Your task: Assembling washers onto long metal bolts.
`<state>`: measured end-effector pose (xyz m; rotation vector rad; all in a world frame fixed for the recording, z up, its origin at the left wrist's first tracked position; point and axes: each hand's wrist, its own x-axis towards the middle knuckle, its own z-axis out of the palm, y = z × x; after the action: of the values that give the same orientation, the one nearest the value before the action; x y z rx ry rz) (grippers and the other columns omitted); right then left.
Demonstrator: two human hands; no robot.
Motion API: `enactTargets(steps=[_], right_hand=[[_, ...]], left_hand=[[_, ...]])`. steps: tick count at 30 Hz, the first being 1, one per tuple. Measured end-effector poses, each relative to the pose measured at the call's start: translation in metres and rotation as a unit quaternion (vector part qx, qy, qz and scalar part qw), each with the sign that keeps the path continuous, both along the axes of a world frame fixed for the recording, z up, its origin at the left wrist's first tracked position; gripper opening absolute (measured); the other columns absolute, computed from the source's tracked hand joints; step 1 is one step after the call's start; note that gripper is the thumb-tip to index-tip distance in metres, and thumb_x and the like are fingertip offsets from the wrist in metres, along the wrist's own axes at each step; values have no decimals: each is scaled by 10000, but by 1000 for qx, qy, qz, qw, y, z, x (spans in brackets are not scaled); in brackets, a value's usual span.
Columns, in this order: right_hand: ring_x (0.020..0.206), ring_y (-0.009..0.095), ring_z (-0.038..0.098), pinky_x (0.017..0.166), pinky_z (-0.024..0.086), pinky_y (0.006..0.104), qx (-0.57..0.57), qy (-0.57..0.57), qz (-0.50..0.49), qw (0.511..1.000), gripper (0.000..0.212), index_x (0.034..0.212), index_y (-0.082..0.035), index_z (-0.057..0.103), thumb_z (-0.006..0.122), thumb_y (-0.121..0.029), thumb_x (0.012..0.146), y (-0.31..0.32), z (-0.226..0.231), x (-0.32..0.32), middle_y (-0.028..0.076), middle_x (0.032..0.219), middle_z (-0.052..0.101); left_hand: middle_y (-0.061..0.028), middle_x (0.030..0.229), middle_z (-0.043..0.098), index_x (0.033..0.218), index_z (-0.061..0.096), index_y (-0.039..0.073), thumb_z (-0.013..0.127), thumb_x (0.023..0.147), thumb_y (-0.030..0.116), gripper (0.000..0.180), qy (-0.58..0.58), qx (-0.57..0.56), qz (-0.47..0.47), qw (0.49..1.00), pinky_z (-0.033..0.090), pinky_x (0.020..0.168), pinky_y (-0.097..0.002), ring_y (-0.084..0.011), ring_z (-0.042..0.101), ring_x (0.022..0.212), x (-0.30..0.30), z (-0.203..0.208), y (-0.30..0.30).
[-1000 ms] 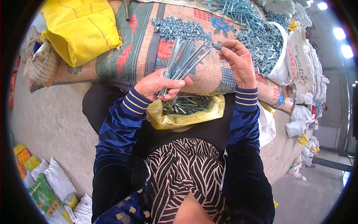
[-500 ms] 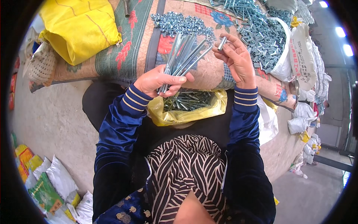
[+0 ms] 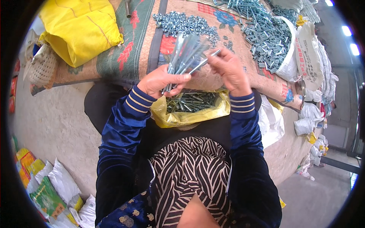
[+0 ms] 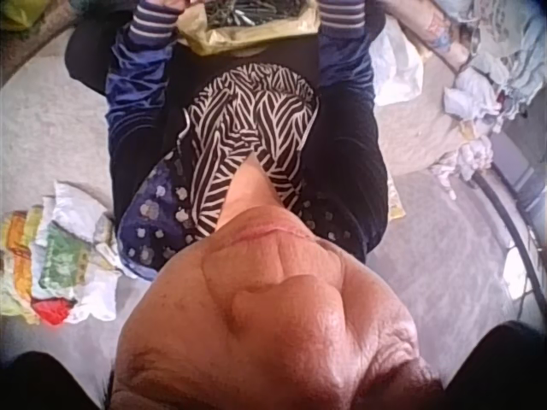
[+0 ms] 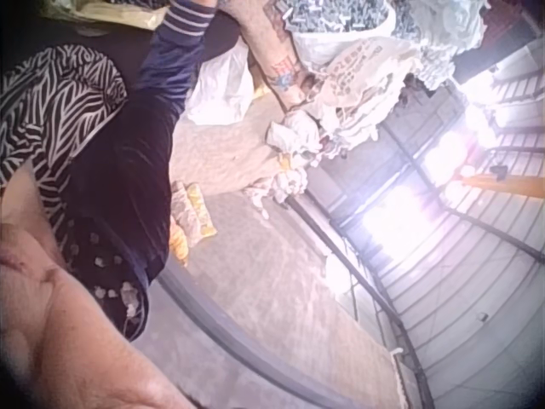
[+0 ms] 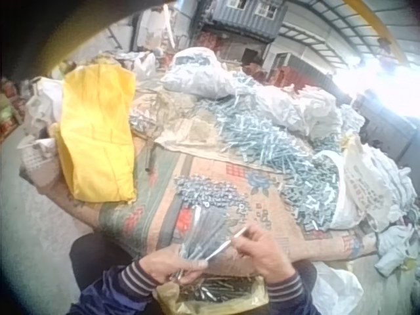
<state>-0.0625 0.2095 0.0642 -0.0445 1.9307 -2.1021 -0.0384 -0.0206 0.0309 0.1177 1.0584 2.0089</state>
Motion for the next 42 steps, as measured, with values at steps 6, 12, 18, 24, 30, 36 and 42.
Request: enactTargets(steps=[6, 12, 18, 24, 30, 36, 42], right_hand=[[569, 48, 484, 536, 410, 175, -20, -65, 53, 996, 157, 977, -18, 617, 620, -142, 881, -28, -5, 20, -5, 729, 571], [559, 66, 512, 529, 427, 196, 53, 129, -221, 965, 179, 941, 0, 658, 610, -160, 877, 41, -11, -38, 24, 738, 616], [647, 142, 610, 605, 474, 275, 464, 245, -191, 830, 190, 902, -46, 706, 687, -183, 772, 89, -56, -67, 66, 801, 671], [638, 181, 634, 585, 471, 287, 618, 347, -169, 685, 219, 933, -61, 700, 702, -142, 730, 75, -55, -67, 106, 737, 659], [587, 152, 615, 556, 472, 279, 313, 161, -121, 928, 169, 793, -19, 676, 720, -151, 696, 64, -50, -73, 80, 684, 652], [622, 187, 629, 581, 472, 299, 548, 214, -134, 798, 235, 854, -22, 679, 729, -201, 711, 31, -59, -86, 99, 664, 650], [659, 211, 637, 580, 466, 338, 618, 322, -81, 713, 211, 819, -26, 648, 721, -196, 717, 29, -58, -88, 132, 836, 667]], left_hand=[[-9, 709, 575, 962, 592, 75, 693, 835, 242, 234, -20, -9, 46, 999, 329, 363, -174, -54, 527, 511, -1, -12, 3], [-46, 798, 582, 947, 553, 41, 636, 876, 209, 200, -14, -11, 88, 996, 342, 378, -161, -62, 520, 552, 1, -13, 9], [-59, 819, 565, 1083, 527, 27, 588, 902, 148, 226, -37, 59, 114, 991, 349, 399, -172, -70, 511, 562, -3, -16, 6], [-84, 891, 577, 1152, 500, 80, 601, 875, 94, 295, -56, 80, 183, 978, 371, 434, -190, -122, 543, 696, -1, -11, 6], [-91, 900, 574, 1179, 470, 85, 596, 850, 64, 353, -42, 84, 188, 978, 380, 443, -197, -133, 547, 720, -6, -7, 3], [-62, 818, 556, 1141, 483, 74, 586, 873, 116, 290, -34, 73, 201, 976, 363, 405, -189, -119, 542, 652, -8, -5, 3], [-41, 799, 582, 1056, 537, 47, 614, 884, 216, 253, -30, -5, 190, 981, 356, 390, -171, -94, 568, 634, -5, -4, -3]])
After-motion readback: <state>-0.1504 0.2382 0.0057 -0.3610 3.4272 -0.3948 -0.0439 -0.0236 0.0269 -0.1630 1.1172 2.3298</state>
